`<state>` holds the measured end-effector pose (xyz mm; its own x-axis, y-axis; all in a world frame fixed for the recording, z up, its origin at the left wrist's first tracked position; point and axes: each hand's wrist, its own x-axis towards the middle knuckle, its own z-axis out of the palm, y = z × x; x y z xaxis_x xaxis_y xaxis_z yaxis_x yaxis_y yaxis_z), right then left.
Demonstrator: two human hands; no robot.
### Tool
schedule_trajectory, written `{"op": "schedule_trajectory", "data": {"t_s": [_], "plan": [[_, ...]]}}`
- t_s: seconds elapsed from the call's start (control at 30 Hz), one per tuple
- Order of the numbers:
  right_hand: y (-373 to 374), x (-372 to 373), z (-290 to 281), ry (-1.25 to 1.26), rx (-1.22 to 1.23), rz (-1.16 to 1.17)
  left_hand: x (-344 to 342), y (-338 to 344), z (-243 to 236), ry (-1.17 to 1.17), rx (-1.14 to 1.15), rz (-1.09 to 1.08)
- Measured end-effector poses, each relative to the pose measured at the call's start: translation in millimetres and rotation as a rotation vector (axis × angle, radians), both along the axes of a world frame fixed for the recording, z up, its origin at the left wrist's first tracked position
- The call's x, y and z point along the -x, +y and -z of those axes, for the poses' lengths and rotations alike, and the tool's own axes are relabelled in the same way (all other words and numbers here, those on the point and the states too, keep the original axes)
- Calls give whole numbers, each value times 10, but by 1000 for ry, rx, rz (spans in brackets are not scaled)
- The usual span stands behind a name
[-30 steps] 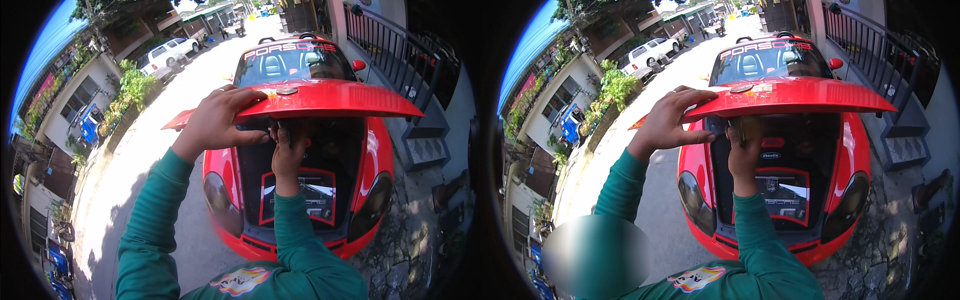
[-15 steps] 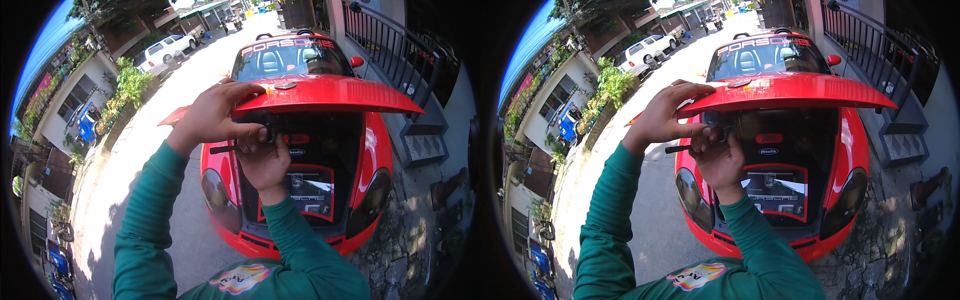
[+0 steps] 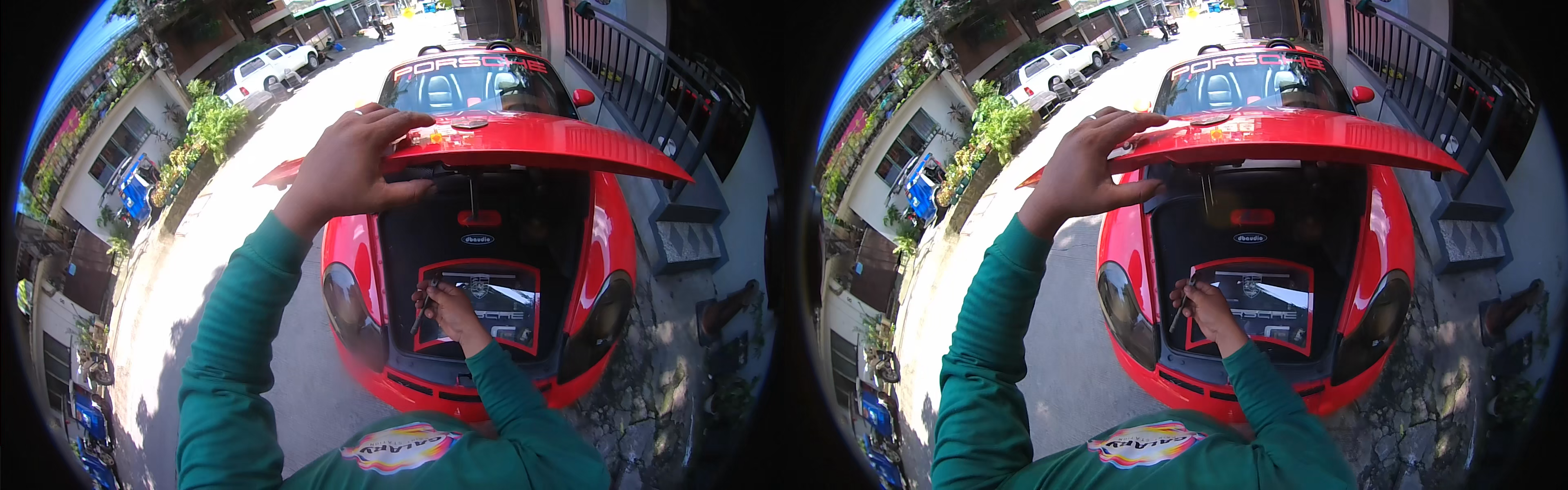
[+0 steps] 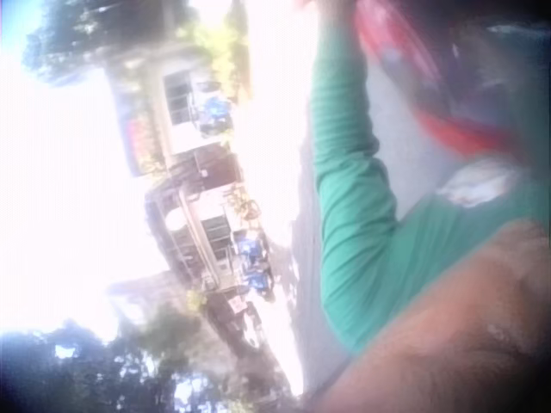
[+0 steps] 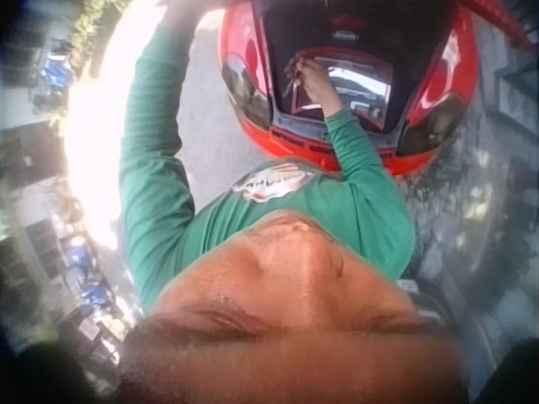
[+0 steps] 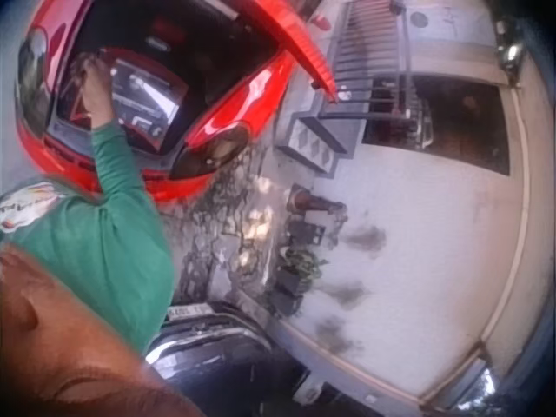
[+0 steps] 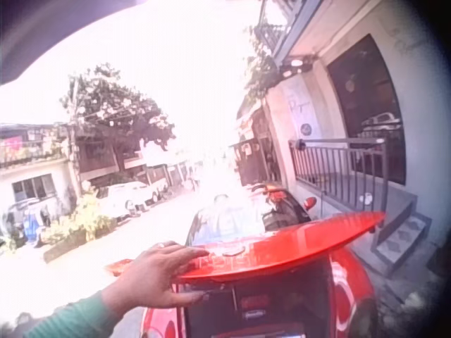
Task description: The person uses a screwdriver to tighten a screw on the underside of a red car's open hood. They then close the hood and repeatedly open and close it to test the latch mechanism. Finally, they use the screwdriver to pry and adjust a black rubber seal along the hood's edge.
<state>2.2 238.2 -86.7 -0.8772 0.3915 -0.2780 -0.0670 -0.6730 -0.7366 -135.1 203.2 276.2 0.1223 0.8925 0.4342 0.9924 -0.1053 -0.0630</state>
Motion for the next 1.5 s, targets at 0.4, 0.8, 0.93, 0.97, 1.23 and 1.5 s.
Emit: {"op": "schedule_trajectory", "data": {"t_s": [0.4,0.8,0.93,0.97,1.23,1.5], "plan": [[548,-360,-961,175,-1280,322,-170,23,135,148,-60,-95],[1024,230,-1606,560,-1145,658,-102,184,52,318,-280,21],[1160,192,-1678,550,-1314,788,-135,173,123,286,-306,-45],[1169,158,-1686,537,-1352,796,-141,178,124,284,-308,-45],[1228,66,-1701,479,-1454,768,-174,189,152,297,-320,-87],[1154,267,-1654,504,-1482,950,-199,200,145,305,-347,-107]]}}
